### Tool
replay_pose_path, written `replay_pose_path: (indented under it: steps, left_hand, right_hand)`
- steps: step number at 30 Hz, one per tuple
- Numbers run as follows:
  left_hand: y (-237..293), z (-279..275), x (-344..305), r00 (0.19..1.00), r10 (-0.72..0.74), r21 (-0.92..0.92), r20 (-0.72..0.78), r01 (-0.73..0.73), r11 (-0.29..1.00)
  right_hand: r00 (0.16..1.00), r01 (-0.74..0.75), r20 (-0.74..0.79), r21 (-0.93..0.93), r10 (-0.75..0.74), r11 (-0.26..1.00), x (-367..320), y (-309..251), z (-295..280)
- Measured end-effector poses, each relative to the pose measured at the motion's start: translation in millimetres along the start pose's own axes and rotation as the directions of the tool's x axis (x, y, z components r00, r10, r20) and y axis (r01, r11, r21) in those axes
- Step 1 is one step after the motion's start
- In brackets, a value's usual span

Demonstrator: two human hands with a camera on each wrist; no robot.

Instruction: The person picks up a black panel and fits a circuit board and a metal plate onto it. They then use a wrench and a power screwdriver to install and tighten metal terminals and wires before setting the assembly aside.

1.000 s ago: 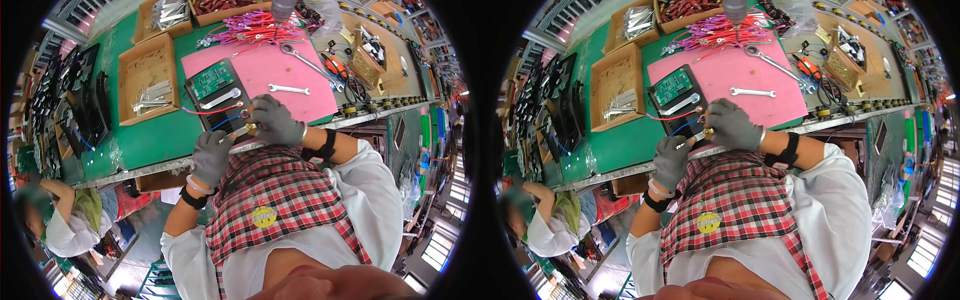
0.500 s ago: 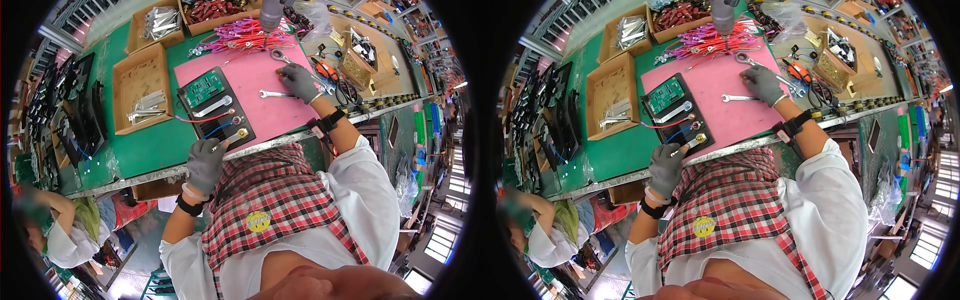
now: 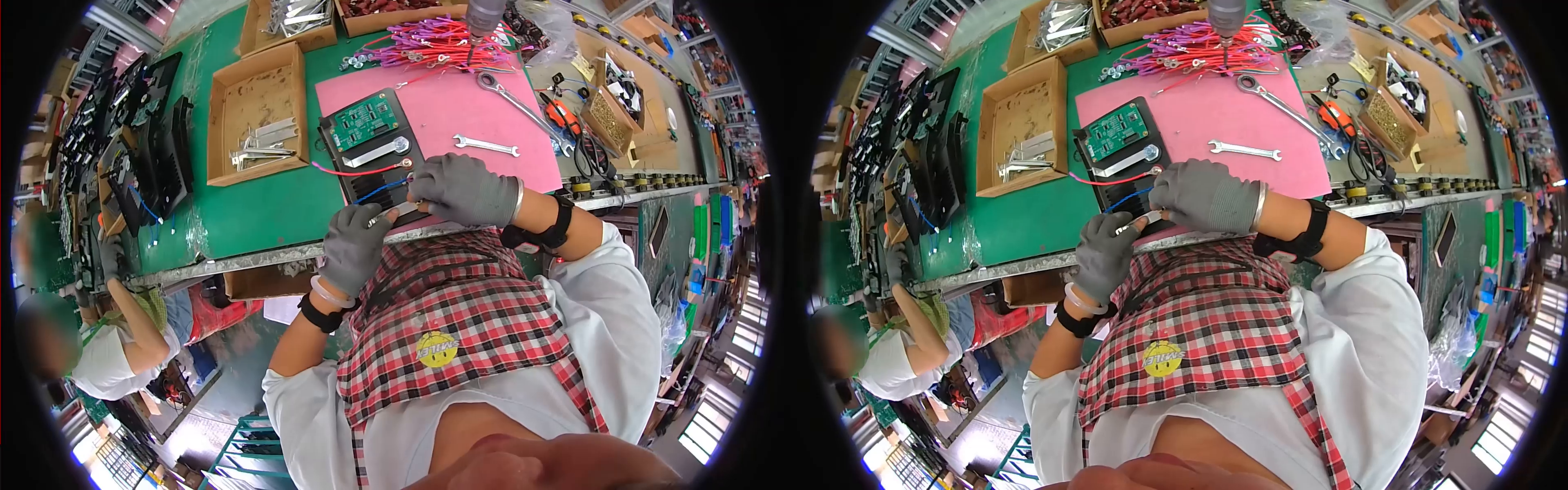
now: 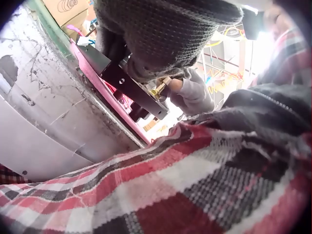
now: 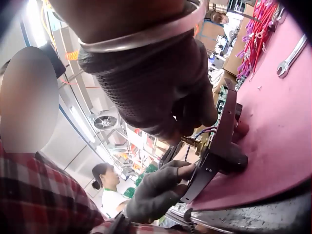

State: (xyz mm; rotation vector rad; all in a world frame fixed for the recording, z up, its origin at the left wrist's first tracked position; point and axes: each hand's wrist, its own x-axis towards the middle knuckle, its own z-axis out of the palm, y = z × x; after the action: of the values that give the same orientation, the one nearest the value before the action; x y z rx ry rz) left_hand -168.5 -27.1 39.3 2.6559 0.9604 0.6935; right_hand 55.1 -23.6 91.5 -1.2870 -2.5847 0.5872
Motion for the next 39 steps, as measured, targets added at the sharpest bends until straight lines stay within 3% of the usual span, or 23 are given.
replay_pose_path:
  steps: [8,11,17,18,21,24,27,28,32,35,38,39]
  left_hand:
    - [-1,3,0,1.000,-0.007,-0.006,-0.024,0.006,1.000]
    - [-2,3,-1,1.000,-0.025,-0.014,-0.005,0.024,1.000]
    - [-5,5,-4,0.999,-0.039,-0.059,0.028,0.040,0.997]
    - [-5,5,-3,0.999,-0.039,-0.064,0.029,0.040,0.997]
    - [-4,3,-4,0.998,-0.042,-0.072,0.037,0.045,0.996]
    - [-4,3,-4,0.998,-0.050,-0.068,0.035,0.052,0.996]
    - [-3,2,-4,0.998,-0.055,-0.078,0.020,0.056,0.995]
    - [-4,3,-4,0.999,-0.052,-0.087,0.015,0.053,0.995]
    - [-4,1,-6,0.995,-0.080,-0.140,-0.063,0.070,0.988]
    - [-5,-11,-7,0.983,-0.150,-0.143,-0.102,0.134,0.981]
    - [-10,-11,-20,0.925,-0.363,-0.183,-0.112,0.340,0.922]
    - [-11,-9,-21,0.890,-0.456,-0.240,-0.019,0.439,0.866]
  right_hand:
    - [0.999,-0.030,-0.032,-0.319,0.021,0.947,2,-6,4]
    - [0.964,-0.050,-0.264,-0.078,0.027,0.996,-6,0,10]
    - [0.951,-0.007,-0.305,0.136,0.048,0.991,-22,14,18]
    - [0.937,-0.080,-0.316,0.216,0.148,0.973,-24,12,15]
    - [0.900,0.037,-0.433,0.167,0.040,0.985,-16,-1,14]
    - [0.957,-0.081,-0.242,0.304,0.159,0.949,-25,13,15]
    - [0.918,0.028,-0.392,0.204,0.055,0.978,-18,5,17]
    - [0.927,0.118,-0.371,0.164,-0.050,0.979,-21,10,22]
    - [0.907,-0.008,-0.415,0.146,0.069,0.989,-22,6,4]
    - [0.902,0.120,-0.429,0.157,-0.042,0.980,-21,9,22]
    - [0.918,0.002,-0.392,0.151,0.058,0.989,-27,17,16]
    - [0.916,-0.019,-0.392,0.162,0.082,0.987,-24,12,19]
